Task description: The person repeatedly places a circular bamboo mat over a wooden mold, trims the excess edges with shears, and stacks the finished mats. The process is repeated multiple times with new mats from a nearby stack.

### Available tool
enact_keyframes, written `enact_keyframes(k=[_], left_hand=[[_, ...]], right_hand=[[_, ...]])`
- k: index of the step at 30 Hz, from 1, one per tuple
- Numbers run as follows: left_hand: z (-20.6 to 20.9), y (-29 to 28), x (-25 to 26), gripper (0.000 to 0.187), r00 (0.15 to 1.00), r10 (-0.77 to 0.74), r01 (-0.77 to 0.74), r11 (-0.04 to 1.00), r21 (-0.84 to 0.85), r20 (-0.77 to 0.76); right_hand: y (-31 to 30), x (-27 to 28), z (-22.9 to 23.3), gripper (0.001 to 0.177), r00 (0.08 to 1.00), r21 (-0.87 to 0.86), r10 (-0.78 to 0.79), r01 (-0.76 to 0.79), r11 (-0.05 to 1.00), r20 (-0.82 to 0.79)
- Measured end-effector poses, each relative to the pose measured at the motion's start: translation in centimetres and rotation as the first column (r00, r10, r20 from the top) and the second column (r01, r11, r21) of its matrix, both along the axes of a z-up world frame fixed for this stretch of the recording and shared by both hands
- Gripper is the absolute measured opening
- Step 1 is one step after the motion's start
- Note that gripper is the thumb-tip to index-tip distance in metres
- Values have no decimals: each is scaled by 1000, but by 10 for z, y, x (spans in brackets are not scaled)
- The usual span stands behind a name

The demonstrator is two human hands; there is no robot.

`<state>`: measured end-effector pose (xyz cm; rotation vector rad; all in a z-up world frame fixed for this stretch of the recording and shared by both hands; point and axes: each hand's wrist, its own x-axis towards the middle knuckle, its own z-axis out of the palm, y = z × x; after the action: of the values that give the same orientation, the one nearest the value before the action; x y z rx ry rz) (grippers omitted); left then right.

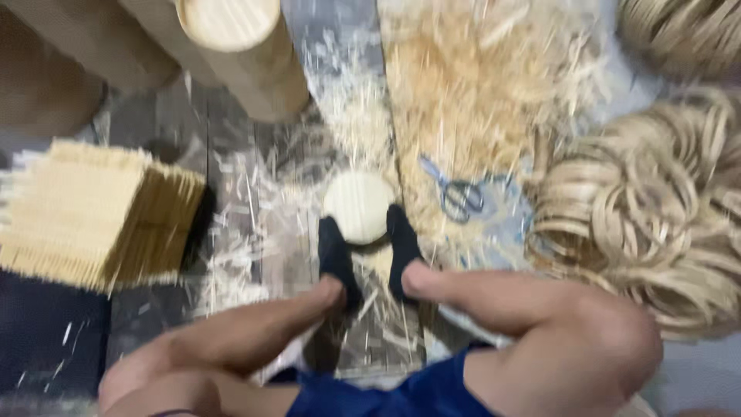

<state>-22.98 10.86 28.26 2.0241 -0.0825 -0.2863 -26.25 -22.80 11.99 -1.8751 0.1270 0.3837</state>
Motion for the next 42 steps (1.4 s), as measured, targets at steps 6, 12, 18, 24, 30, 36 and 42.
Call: enact_keyframes(k=[6, 12, 18, 24, 30, 36, 42], left_hand=[[-26, 14, -57, 48, 969, 46, -46, 999, 4, -244], [45, 19, -68, 51, 923, 0, 12, 999, 30, -386], [194, -11, -66, 55, 933, -82, 137, 981, 134, -351], [159, -48, 33, 45, 572, -437, -9, 843, 538, 694], [-147, -43, 200, 53, 981, -13, 97, 896, 434, -192], [-320, -81, 178, 65, 754, 504, -427, 863, 269, -422], [-261, -103, 172, 48, 537, 661, -840, 361, -406, -524]], right_hand=[[-29, -87, 14, 33, 996, -17, -76, 76, 997, -46], [-86, -104, 117, 34, 953, -20, -210, 219, 976, 220], [-134, -89, 242, 36, 740, -1, -181, 239, 971, 648], [-142, 31, 248, 38, 824, -242, 13, 151, 958, 566], [-77, 157, 11, 39, 974, -309, 196, -154, 938, 110], [-11, 176, -124, 43, 976, -332, 8, -82, 940, -219], [-30, 175, -91, 48, 942, -55, -315, 310, 949, -120]])
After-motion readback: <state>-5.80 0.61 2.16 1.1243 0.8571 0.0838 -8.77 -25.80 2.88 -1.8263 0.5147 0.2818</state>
